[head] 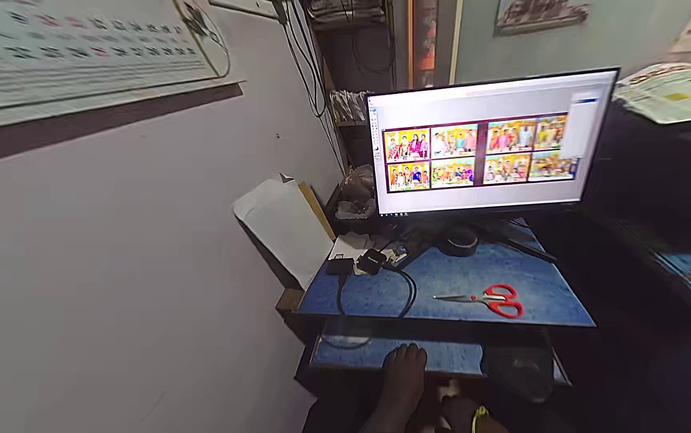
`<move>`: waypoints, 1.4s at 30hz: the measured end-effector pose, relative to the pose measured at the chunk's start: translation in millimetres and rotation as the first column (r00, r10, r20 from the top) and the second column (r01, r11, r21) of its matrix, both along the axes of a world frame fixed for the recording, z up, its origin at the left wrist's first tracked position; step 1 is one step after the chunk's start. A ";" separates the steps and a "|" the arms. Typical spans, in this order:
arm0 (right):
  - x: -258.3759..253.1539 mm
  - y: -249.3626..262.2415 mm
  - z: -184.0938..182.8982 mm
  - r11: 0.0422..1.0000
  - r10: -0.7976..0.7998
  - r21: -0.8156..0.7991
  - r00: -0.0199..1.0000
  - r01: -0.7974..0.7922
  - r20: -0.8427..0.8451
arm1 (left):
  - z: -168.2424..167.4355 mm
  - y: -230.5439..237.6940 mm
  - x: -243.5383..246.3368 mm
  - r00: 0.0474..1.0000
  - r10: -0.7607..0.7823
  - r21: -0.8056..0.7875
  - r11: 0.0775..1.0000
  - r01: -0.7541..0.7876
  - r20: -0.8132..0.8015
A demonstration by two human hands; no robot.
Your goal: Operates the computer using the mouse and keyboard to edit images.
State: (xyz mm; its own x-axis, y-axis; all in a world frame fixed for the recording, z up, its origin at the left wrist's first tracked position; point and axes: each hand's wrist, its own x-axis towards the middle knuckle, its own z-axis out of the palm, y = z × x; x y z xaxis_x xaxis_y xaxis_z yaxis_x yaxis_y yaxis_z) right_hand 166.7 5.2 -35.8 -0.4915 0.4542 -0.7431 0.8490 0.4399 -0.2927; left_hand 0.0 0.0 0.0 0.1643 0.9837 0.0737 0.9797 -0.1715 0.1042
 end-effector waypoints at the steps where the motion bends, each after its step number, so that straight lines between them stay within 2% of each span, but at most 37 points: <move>1: 2.2 -8.4 10.7 0.998 0.024 0.058 1.000 -0.024 -0.004 | 2.3 0.2 0.3 1.000 0.008 -0.087 0.996 -0.007 0.011; 2: 5.8 -17.7 25.4 0.993 0.045 0.116 0.998 -0.040 -0.043 | 3.5 -0.3 0.3 1.000 0.009 -0.135 0.991 -0.007 0.017; 5: 31.6 -45.7 72.5 0.963 0.089 0.270 0.956 -0.011 -0.279 | 3.9 -10.9 3.9 1.000 -0.002 -0.140 0.990 0.005 0.027; 7: 60.5 -63.8 91.8 0.913 0.106 0.399 0.899 0.080 -0.425 | 3.2 -29.3 7.3 0.999 -0.014 -0.153 0.988 0.020 0.036; 8: 77.0 -71.0 98.0 0.879 0.101 0.444 0.842 0.174 -0.530 | 2.4 -41.9 8.7 0.999 -0.027 -0.153 0.988 0.034 0.044; 9: 93.1 -76.3 101.5 0.862 0.067 0.400 0.711 0.312 -0.700 | 2.4 -55.4 9.5 0.998 -0.040 -0.166 0.985 0.048 0.053; 10: 106.5 -81.1 104.0 0.870 -0.037 0.194 0.453 0.454 -0.891 | 2.2 -68.9 10.5 0.997 -0.052 -0.183 0.981 0.063 0.064; 11: 112.5 -85.9 111.1 0.842 -0.165 -0.059 0.153 0.536 -0.974 | 2.7 -82.0 11.8 0.996 -0.062 -0.184 0.980 0.073 0.070; 12: 115.7 -87.0 119.5 0.771 -0.205 -0.181 -0.032 0.610 -0.978 | 2.7 -95.3 12.9 0.995 -0.068 -0.174 0.982 0.079 0.073; 13: 119.0 -85.4 126.1 0.661 -0.091 -0.061 0.000 0.748 -0.996 | 2.4 -110.3 14.5 0.994 -0.074 -0.158 0.984 0.086 0.080; 14: 123.0 -78.6 129.0 0.501 0.075 0.226 0.218 0.835 -0.973 | 3.5 -125.2 16.1 0.994 -0.075 -0.146 0.985 0.086 0.084; 15: 127.2 -68.9 129.7 0.340 0.142 0.467 0.447 0.816 -0.883 | 5.4 -138.5 17.4 0.993 -0.078 -0.134 0.987 0.089 0.086; 16: 130.6 -60.4 127.0 0.250 0.090 0.602 0.601 0.758 -0.794 | 8.0 -150.0 18.3 0.992 -0.090 -0.144 0.984 0.102 0.086; 17: 135.0 -53.7 120.7 0.247 -0.039 0.658 0.685 0.712 -0.727 | 10.9 -158.7 18.8 0.990 -0.110 -0.178 0.976 0.125 0.089; 18: 140.3 -47.4 110.2 0.287 -0.190 0.664 0.721 0.690 -0.667 | 11.5 -163.9 18.5 0.986 -0.140 -0.200 0.968 0.155 0.087; 19: 144.6 -40.5 96.9 0.311 -0.297 0.663 0.732 0.681 -0.613 | 10.8 -165.2 17.6 0.982 -0.167 -0.201 0.963 0.182 0.088; 21: 145.7 -36.1 70.1 0.308 -0.378 0.676 0.738 0.669 -0.559 | 8.6 -164.4 15.0 0.977 -0.199 -0.194 0.958 0.211 0.080; 25: 140.1 -39.9 39.2 0.282 -0.362 0.727 0.771 0.626 -0.524 | 18.3 -152.2 8.0 0.947 -0.298 -0.329 0.888 0.321 0.120; 27: 140.1 -36.3 37.7 0.287 -0.370 0.729 0.774 0.621 -0.514 | 27.0 -145.2 -2.8 0.917 -0.304 -0.368 0.847 0.384 0.257; 29: 141.4 -29.3 41.5 0.321 -0.377 0.709 0.772 0.628 -0.512 | 29.8 -142.6 -22.3 0.866 -0.239 -0.259 0.889 0.377 0.440; 31: 143.8 -19.2 41.7 0.327 -0.352 0.713 0.780 0.620 -0.517 | 23.0 -135.1 -48.0 0.861 -0.131 -0.116 0.970 0.213 0.491; 33: 145.2 -12.1 36.6 0.303 -0.341 0.724 0.780 0.619 -0.524 | 12.7 -123.7 -78.4 0.872 -0.004 0.023 1.000 -0.009 0.489; 35: 145.0 -8.8 34.9 0.261 -0.357 0.703 0.743 0.661 -0.566 | 0.0 -111.3 -107.6 0.878 0.101 0.200 0.956 -0.216 0.467; 37: 140.5 -12.4 35.5 0.210 -0.350 0.709 0.729 0.673 -0.588 | -14.8 -102.3 -132.4 0.888 0.216 0.317 0.878 -0.359 0.407; 38: 137.7 -15.8 35.4 0.195 -0.324 0.741 0.755 0.643 -0.570 | -21.3 -100.7 -140.7 0.872 0.285 0.318 0.849 -0.422 0.397; 40: 135.4 -22.7 35.8 0.234 -0.236 0.784 0.816 0.575 -0.528 | -32.8 -100.8 -147.9 0.822 0.388 0.270 0.811 -0.519 0.416; 42: 138.3 -25.4 34.9 0.239 -0.238 0.779 0.812 0.580 -0.532 | -41.8 -102.7 -148.0 0.806 0.415 0.233 0.810 -0.539 0.422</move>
State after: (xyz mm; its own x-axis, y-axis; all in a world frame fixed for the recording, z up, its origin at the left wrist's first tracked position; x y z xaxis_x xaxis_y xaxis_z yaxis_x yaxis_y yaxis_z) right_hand 305.0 -20.2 -0.9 -0.0923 0.9251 0.3685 0.9621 0.1781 -0.2063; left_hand -148.0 -102.7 -41.8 -0.4155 0.8340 0.3631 0.8567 0.2245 0.4644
